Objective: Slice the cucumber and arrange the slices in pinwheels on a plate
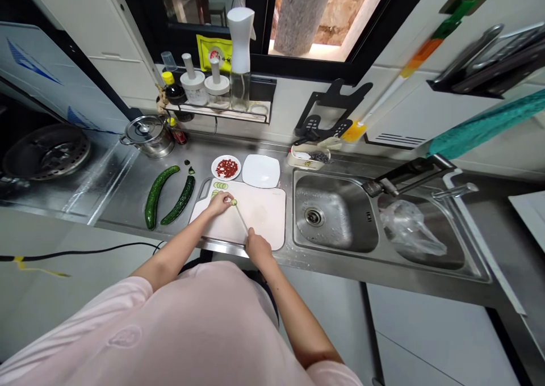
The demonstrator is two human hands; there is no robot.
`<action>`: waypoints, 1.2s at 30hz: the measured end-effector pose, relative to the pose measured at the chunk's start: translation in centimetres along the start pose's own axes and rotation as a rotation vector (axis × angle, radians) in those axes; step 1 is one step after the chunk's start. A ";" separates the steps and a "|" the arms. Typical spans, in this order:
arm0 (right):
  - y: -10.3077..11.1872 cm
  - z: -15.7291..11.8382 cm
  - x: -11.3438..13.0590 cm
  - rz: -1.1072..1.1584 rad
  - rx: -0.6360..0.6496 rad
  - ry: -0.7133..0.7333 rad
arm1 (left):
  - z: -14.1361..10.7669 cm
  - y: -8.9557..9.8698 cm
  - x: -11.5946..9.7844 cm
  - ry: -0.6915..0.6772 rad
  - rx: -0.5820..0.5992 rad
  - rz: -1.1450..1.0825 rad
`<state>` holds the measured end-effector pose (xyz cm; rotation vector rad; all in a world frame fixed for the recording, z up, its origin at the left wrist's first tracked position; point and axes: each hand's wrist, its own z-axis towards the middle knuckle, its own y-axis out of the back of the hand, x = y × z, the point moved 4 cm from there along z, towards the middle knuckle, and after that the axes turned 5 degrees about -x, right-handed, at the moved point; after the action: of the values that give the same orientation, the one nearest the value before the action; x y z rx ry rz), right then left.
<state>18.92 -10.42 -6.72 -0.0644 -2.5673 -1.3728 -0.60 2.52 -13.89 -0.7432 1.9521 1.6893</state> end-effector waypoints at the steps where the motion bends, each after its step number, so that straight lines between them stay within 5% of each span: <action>1: 0.1 0.2 0.1 0.000 -0.003 0.003 | 0.0 0.0 0.0 -0.001 0.001 0.000; 13: 1.1 0.9 1.1 0.005 -0.015 0.024 | 0.0 0.0 0.0 -0.005 0.000 -0.002; 36: -0.2 0.7 0.2 -0.011 -0.039 0.022 | 0.1 0.0 0.1 -0.003 0.005 0.003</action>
<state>18.56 -10.01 -7.22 -0.0419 -2.5274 -1.4192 -0.62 2.62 -13.97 -0.7354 1.9554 1.6862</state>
